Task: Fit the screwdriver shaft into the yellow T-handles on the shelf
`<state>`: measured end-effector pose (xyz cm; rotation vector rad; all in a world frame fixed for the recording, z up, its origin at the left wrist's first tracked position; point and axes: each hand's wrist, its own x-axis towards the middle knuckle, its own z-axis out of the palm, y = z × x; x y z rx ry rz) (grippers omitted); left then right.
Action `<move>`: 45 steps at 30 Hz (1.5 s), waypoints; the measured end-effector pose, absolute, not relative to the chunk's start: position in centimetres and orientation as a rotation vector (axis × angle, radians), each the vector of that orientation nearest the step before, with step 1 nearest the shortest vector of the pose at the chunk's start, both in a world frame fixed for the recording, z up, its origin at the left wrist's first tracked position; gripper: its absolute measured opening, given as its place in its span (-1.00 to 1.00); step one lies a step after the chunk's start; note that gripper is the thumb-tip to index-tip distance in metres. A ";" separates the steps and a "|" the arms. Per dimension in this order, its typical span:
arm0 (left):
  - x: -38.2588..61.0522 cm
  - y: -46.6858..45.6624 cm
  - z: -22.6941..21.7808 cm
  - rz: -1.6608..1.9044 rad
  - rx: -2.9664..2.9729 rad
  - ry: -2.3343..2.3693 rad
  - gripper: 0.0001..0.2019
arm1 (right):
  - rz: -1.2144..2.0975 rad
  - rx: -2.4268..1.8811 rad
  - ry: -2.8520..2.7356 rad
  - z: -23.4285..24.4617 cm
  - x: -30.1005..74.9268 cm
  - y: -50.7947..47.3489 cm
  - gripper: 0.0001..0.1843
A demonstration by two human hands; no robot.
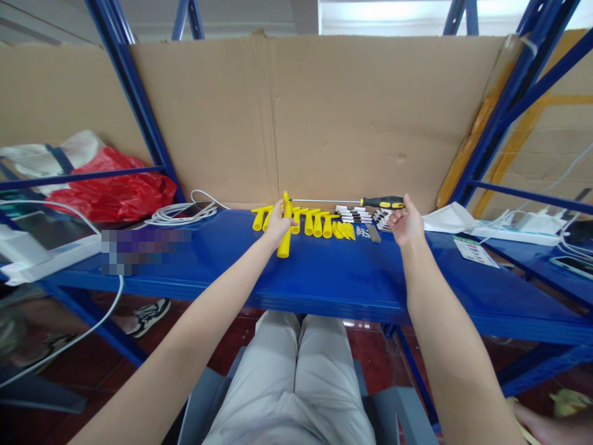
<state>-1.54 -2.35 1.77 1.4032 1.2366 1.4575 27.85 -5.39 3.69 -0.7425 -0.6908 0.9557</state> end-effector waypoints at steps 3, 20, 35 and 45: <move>-1.5 -2.4 1.7 1.464 1.400 1.235 -0.17 | 0.942 -0.741 -0.650 4.1 27.3 -5.8 -0.56; -1.5 -2.4 1.5 1.467 1.528 1.264 -0.17 | 0.895 -0.857 -0.533 4.3 26.9 -6.2 -0.67; -1.6 -2.5 1.5 1.495 1.543 1.235 -0.18 | 0.939 -0.769 -0.561 4.2 27.0 -6.4 -0.54; -1.6 -2.4 1.6 1.476 1.535 1.247 -0.17 | 0.892 -0.753 -0.652 3.7 27.8 -5.5 -0.58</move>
